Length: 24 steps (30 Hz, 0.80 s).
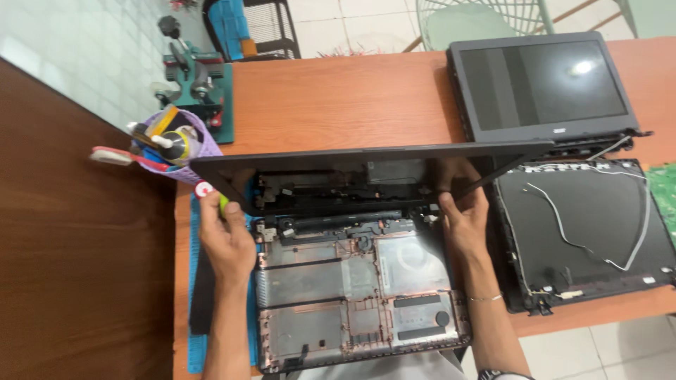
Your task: The person uses a screwdriver to remove screws from the interior of a laptop, then places a motherboard into the laptop chassis and connects internal cables by hand.
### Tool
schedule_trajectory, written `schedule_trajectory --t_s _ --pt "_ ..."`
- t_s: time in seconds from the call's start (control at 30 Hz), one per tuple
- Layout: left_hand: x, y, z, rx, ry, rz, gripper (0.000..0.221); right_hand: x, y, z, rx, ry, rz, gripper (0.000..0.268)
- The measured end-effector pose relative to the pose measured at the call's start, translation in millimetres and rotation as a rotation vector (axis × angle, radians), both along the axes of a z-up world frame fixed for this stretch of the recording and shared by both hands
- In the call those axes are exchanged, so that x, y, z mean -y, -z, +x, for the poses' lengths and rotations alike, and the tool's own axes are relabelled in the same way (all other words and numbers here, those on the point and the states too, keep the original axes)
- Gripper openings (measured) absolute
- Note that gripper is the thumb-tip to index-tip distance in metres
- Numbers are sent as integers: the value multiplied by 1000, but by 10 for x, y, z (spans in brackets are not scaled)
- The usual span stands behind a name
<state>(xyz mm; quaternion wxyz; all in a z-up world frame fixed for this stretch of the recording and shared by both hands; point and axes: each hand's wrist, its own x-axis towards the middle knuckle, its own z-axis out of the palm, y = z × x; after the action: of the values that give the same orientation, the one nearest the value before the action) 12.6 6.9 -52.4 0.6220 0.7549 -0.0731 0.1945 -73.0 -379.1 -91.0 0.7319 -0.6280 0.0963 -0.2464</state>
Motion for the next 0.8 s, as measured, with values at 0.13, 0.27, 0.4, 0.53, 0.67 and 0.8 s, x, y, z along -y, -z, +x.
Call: schedule_trajectory --t_s 0.13,0.27,0.4,0.53,0.67,0.8 --pt "50 -23 32 3 1 -39 22 62 41 -20 -13 -16 -18 66" --pt "99 19 19 42 -1 -50 21 87 -34 36 46 -32 -68 64" --pt "125 104 -16 4 -14 -80 19 60 -162 33 -23 -8 -116 61" --pt "81 145 -13 30 -46 -96 19 7 -116 62 40 -52 -95 62" --pt "28 198 -36 37 -55 -87 19 35 -59 70 -10 -98 -71 50" --pt "25 235 -16 56 -37 -96 19 91 0 85 10 -122 -28 47"
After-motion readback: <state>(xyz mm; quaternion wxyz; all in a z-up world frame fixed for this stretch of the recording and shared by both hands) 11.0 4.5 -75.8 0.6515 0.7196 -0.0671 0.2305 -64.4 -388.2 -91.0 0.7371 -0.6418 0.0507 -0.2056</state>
